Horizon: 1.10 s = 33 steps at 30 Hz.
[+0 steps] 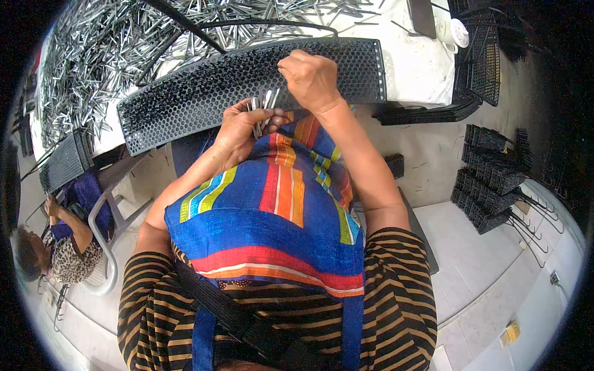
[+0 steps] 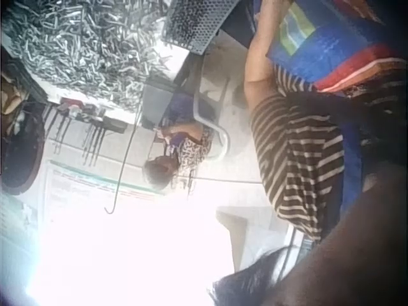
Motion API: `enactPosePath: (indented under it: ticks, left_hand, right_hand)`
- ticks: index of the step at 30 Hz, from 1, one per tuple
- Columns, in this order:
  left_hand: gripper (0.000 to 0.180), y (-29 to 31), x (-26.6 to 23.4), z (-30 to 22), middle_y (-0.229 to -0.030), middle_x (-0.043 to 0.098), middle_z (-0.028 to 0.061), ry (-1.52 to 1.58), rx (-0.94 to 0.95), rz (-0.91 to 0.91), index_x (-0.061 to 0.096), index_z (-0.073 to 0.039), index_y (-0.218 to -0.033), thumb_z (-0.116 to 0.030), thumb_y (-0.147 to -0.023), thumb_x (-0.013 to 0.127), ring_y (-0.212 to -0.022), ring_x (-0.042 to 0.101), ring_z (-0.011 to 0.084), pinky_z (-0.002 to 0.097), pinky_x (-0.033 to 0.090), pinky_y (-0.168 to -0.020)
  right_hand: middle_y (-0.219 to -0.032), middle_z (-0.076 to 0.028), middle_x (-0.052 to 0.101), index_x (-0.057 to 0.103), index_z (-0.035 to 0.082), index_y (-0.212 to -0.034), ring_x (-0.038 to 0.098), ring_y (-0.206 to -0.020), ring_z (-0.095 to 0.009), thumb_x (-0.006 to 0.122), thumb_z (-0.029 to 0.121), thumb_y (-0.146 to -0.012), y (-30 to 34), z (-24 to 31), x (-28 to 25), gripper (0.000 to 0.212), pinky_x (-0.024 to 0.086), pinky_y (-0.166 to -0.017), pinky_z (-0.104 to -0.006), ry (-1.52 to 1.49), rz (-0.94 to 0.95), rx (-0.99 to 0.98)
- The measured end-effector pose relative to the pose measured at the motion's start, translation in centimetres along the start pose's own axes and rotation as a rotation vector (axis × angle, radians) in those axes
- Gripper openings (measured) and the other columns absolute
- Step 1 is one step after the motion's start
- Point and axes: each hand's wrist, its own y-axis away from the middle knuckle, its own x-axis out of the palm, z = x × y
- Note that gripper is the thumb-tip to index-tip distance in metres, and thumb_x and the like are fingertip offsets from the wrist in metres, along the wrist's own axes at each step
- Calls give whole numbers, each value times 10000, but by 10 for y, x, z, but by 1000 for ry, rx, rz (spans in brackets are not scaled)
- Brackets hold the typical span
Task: The person picks up metal strips from a pile and inserts them into the holes of a perforated plate by hand.
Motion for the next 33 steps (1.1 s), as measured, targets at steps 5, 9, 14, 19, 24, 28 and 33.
enactPosePath:
  ticks: [5,9,14,19,24,28,33]
  left_hand:
    - [175,-1,0,1,-841,679,159,21,-1,-3,572,44,-985,81,-814,576,-674,667,183,264,553,-557]
    - [138,3,7,-3,-847,678,152,22,5,45,595,43,-973,58,-836,579,-697,676,183,265,569,-581]
    - [106,5,12,-2,-863,681,155,27,28,61,609,41,-971,11,-878,567,-723,684,190,267,580,-607]
    - [96,2,13,0,-870,685,158,58,24,14,608,35,-964,-9,-897,555,-731,687,197,275,580,-609]
    - [100,3,15,3,-874,685,157,-20,64,31,605,35,-966,-26,-904,555,-721,678,191,274,569,-610]
    - [90,1,14,7,-847,683,139,-41,87,54,610,33,-953,-14,-887,573,-678,666,163,261,563,-576]
    - [98,1,13,6,-830,676,126,-70,90,-7,608,31,-957,1,-880,555,-667,657,158,264,557,-564]
  right_hand:
    - [-725,-81,666,704,15,-821,645,-621,-171,699,71,-769,5,7,-3,77,494,-553,-256,-94,-60,52]
    - [-735,-33,659,673,-49,-857,591,-643,-63,687,38,-797,25,16,-8,107,461,-535,-201,-924,264,689]
    - [-676,-12,620,669,-9,-826,499,-527,-17,690,16,-791,38,22,1,48,362,-449,-158,-1139,116,826]
    - [-642,4,595,663,-1,-811,421,-454,-21,685,-1,-793,39,8,-2,28,297,-409,-167,-1095,-130,809]
    - [-652,-6,600,663,-5,-824,413,-438,-24,695,8,-790,36,11,-4,49,287,-401,-165,-1129,-56,867]
    - [-667,-14,604,660,-10,-834,416,-434,-27,703,18,-789,42,19,3,68,286,-396,-167,-1272,-85,967]
    - [-662,-12,610,662,1,-841,443,-451,-38,687,29,-802,40,8,-2,54,313,-410,-175,-1167,-130,890]
